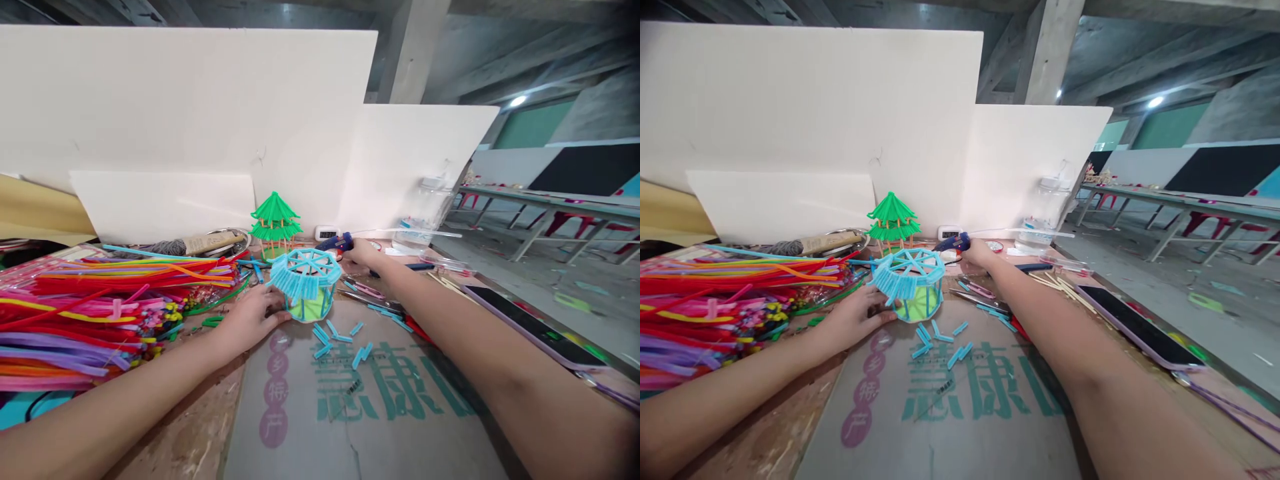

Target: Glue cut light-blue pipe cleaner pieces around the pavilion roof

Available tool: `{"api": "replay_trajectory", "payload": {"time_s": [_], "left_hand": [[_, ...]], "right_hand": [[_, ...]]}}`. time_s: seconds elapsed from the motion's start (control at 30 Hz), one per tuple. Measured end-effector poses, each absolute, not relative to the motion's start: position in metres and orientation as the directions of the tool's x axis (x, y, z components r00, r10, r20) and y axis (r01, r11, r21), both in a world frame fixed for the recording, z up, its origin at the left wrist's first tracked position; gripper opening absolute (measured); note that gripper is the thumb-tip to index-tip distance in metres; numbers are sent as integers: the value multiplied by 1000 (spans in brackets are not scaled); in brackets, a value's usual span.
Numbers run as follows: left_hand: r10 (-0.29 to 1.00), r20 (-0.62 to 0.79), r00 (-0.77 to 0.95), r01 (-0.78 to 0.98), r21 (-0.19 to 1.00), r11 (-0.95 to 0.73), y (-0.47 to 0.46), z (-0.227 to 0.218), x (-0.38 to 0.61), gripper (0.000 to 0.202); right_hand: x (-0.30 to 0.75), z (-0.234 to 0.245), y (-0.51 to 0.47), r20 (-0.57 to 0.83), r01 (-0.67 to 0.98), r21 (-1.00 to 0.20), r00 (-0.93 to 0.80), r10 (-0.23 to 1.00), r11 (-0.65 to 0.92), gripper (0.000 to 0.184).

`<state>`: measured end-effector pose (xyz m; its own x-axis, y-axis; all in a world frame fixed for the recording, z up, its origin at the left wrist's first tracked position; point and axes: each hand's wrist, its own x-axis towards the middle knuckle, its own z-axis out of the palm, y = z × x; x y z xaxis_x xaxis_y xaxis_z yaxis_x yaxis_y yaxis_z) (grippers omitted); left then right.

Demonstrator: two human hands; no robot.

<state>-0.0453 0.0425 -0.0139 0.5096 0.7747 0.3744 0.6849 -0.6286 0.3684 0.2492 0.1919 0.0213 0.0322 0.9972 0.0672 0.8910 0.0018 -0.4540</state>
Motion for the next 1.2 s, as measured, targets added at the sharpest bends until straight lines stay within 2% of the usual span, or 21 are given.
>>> {"api": "replay_trajectory", "payload": {"time_s": [0.1,0.27,0.43,0.5,0.6,0.73,0.8,0.93,1.0,1.2], "left_hand": [[798,362,482,713,367,-597,36,-11,-43,23],[772,382,508,723,297,-623,28,-10,-41,28],[775,408,483,728,304,-614,31,-14,-44,30],[790,394,470,723,340,-601,34,-14,-45,30],[799,385,462,704,389,-594,36,-13,-45,29],[811,377,448,709,403,-579,36,-12,-45,28],[815,365,449,713,403,-573,37,-12,-44,29],[822,349,450,724,397,-564,39,-13,-45,31],[823,351,447,725,397,-563,40,-13,-45,30],[823,349,449,723,400,-564,39,-14,-45,31]], "right_hand": [[248,32,183,151,870,-491,38,988,42,34],[249,63,148,327,823,-547,42,944,152,34],[254,82,94,341,730,-620,-79,937,287,40],[257,82,74,352,620,-696,-146,925,362,38],[260,77,49,418,531,-722,-174,892,442,32],[257,71,27,404,483,-751,-203,892,450,40],[254,70,19,367,521,-731,-244,898,440,39],[252,70,10,369,668,-571,-311,876,478,32],[252,70,8,378,699,-531,-310,872,479,33],[253,66,8,315,717,-562,-275,908,412,35]]}}
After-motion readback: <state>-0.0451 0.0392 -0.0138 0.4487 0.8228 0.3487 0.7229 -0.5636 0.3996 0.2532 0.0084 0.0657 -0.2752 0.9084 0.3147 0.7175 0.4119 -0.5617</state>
